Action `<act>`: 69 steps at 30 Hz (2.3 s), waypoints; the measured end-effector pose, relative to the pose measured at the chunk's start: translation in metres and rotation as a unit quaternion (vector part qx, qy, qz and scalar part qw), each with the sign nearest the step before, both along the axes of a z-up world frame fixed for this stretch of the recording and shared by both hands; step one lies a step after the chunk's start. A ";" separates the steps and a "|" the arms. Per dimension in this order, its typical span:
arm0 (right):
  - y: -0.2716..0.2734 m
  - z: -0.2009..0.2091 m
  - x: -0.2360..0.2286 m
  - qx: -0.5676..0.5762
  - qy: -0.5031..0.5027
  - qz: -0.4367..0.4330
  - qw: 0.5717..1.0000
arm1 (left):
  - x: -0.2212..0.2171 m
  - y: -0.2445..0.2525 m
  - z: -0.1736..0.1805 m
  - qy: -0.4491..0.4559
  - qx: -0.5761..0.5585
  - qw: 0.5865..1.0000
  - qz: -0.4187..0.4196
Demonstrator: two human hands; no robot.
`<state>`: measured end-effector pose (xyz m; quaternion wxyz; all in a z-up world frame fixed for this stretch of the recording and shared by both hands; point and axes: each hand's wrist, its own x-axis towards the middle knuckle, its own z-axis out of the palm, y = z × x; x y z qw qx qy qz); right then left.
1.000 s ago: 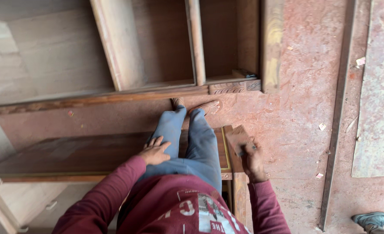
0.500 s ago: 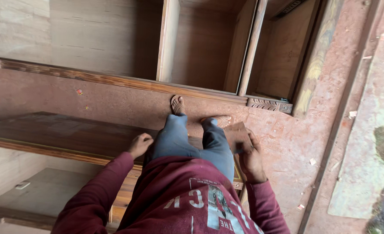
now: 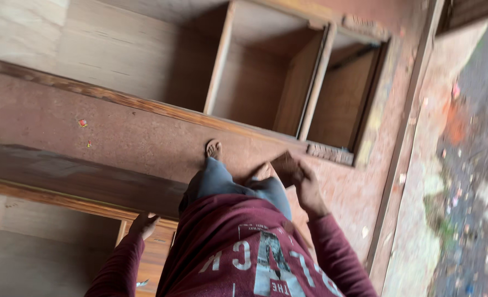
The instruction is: The person sands the decorative carvings and edges of a wooden cabinet by hand using a piece of sandpaper, moving across different surfaces of the furniture to smooth it.
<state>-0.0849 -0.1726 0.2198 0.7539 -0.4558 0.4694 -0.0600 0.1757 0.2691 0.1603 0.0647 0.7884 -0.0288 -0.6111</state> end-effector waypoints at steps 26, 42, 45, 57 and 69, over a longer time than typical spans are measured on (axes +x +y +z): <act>-0.078 0.059 -0.122 -0.248 0.375 0.388 0.804 | -0.157 -0.035 0.035 -0.087 -0.019 0.979 0.183; -0.032 0.030 0.108 -0.323 0.375 0.544 0.677 | -0.122 0.085 -0.011 -0.038 -0.025 0.859 0.510; 0.001 0.021 0.167 -0.329 0.383 0.558 0.659 | -0.100 0.127 -0.016 -0.085 0.030 0.868 0.488; 0.048 -0.050 0.317 -0.358 0.299 0.653 0.596 | -0.004 0.176 0.017 -0.136 0.055 0.830 0.538; 0.123 -0.063 0.550 -0.363 0.265 0.697 0.558 | 0.111 0.206 -0.009 -0.169 0.067 0.782 0.596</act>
